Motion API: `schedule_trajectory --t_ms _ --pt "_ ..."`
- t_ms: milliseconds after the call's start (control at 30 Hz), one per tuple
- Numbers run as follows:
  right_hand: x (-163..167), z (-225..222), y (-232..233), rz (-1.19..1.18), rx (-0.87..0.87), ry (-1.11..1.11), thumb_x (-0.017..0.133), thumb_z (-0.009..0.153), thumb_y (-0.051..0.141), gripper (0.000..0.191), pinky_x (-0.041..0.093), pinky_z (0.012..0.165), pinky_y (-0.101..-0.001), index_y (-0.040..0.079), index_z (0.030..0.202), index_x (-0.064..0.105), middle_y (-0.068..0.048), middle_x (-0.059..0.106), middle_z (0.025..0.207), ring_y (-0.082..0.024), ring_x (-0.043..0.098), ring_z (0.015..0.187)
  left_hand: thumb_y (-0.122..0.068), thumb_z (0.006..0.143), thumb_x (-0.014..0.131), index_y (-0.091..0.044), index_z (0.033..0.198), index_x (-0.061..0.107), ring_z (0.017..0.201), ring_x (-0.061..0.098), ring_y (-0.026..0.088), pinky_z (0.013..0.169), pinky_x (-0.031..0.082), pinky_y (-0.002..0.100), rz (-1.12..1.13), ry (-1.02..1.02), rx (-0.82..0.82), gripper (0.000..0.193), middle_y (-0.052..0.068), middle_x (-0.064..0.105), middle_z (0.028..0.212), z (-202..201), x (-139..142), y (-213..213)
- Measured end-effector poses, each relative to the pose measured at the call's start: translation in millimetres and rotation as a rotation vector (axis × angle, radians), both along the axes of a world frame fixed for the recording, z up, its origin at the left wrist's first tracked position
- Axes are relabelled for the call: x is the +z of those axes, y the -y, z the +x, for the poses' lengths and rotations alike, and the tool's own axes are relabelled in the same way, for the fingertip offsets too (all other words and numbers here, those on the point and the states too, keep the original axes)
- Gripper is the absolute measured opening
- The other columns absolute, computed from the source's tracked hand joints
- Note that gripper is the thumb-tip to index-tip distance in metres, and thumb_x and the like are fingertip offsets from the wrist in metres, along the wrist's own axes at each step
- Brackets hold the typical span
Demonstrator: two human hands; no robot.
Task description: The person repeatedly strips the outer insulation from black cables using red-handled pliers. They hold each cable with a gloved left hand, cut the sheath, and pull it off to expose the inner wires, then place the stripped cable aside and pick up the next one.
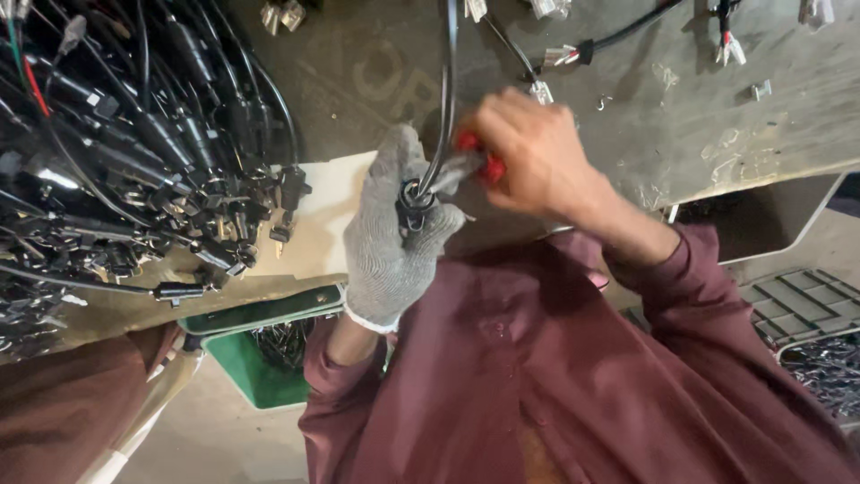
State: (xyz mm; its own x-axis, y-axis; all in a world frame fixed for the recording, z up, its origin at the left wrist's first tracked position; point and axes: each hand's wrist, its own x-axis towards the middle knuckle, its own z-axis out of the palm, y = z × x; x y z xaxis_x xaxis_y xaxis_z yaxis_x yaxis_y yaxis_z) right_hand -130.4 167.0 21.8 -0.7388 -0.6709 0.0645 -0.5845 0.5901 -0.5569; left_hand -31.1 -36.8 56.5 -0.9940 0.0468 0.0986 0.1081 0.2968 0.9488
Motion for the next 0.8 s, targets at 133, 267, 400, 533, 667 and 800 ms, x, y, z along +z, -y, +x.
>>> schedule_trajectory --t_ms 133,267,400,533,667,800 --pt "10 18 8 -0.131 -0.078 -0.001 0.088 0.074 0.024 0.049 0.050 0.070 -0.0404 0.008 0.109 0.058 -0.006 0.060 0.098 -0.028 0.061 0.090 -0.027 0.099 0.079 0.000 0.159 0.037 0.107 0.074 0.020 0.095 0.061 0.030 -0.120 0.246 0.166 0.078 0.014 0.066 0.144 6 -10 -10" --pt "13 17 8 -0.119 -0.095 -0.077 0.088 0.072 0.026 0.047 0.049 0.068 -0.0396 0.008 0.103 0.058 -0.005 0.060 0.095 -0.027 0.062 0.088 -0.028 0.102 0.075 -0.002 0.159 0.036 0.135 0.060 0.037 0.113 0.052 0.040 -0.419 -0.078 0.172 0.074 0.020 0.051 0.152 11 -13 -15" --pt "11 15 4 -0.043 -0.101 -0.093 0.087 0.070 0.028 0.042 0.048 0.064 -0.0391 0.010 0.092 0.056 -0.003 0.058 0.086 -0.025 0.062 0.080 -0.029 0.101 0.075 0.001 0.157 0.036 0.116 0.067 0.034 0.099 0.056 0.041 -0.380 0.029 0.203 0.074 0.016 0.062 0.135 12 -10 -22" --pt "10 24 -1 0.031 -0.149 -0.095 0.086 0.073 0.024 0.038 0.047 0.061 -0.0377 0.011 0.089 0.054 -0.003 0.059 0.085 -0.023 0.064 0.080 -0.021 0.105 0.077 0.000 0.160 0.036 0.101 0.066 0.031 0.088 0.053 0.044 -0.599 0.004 0.182 0.071 0.006 0.068 0.127 14 -7 -25" --pt "8 31 -5 0.052 -0.175 -0.015 0.086 0.071 0.028 0.043 0.048 0.059 -0.0403 0.009 0.094 0.056 -0.004 0.061 0.086 -0.025 0.064 0.079 -0.025 0.095 0.082 -0.004 0.153 0.043 0.099 0.065 0.035 0.085 0.052 0.047 -0.829 -0.008 0.183 0.073 0.014 0.065 0.127 12 -8 -24" --pt "3 32 -2 0.100 -0.229 0.025 0.085 0.069 0.028 0.045 0.049 0.061 -0.0428 0.009 0.095 0.055 -0.006 0.063 0.087 -0.029 0.066 0.083 -0.019 0.096 0.080 -0.010 0.154 0.044 0.107 0.066 0.031 0.090 0.054 0.045 -0.927 -0.085 0.181 0.069 0.011 0.065 0.139 6 -16 -23"
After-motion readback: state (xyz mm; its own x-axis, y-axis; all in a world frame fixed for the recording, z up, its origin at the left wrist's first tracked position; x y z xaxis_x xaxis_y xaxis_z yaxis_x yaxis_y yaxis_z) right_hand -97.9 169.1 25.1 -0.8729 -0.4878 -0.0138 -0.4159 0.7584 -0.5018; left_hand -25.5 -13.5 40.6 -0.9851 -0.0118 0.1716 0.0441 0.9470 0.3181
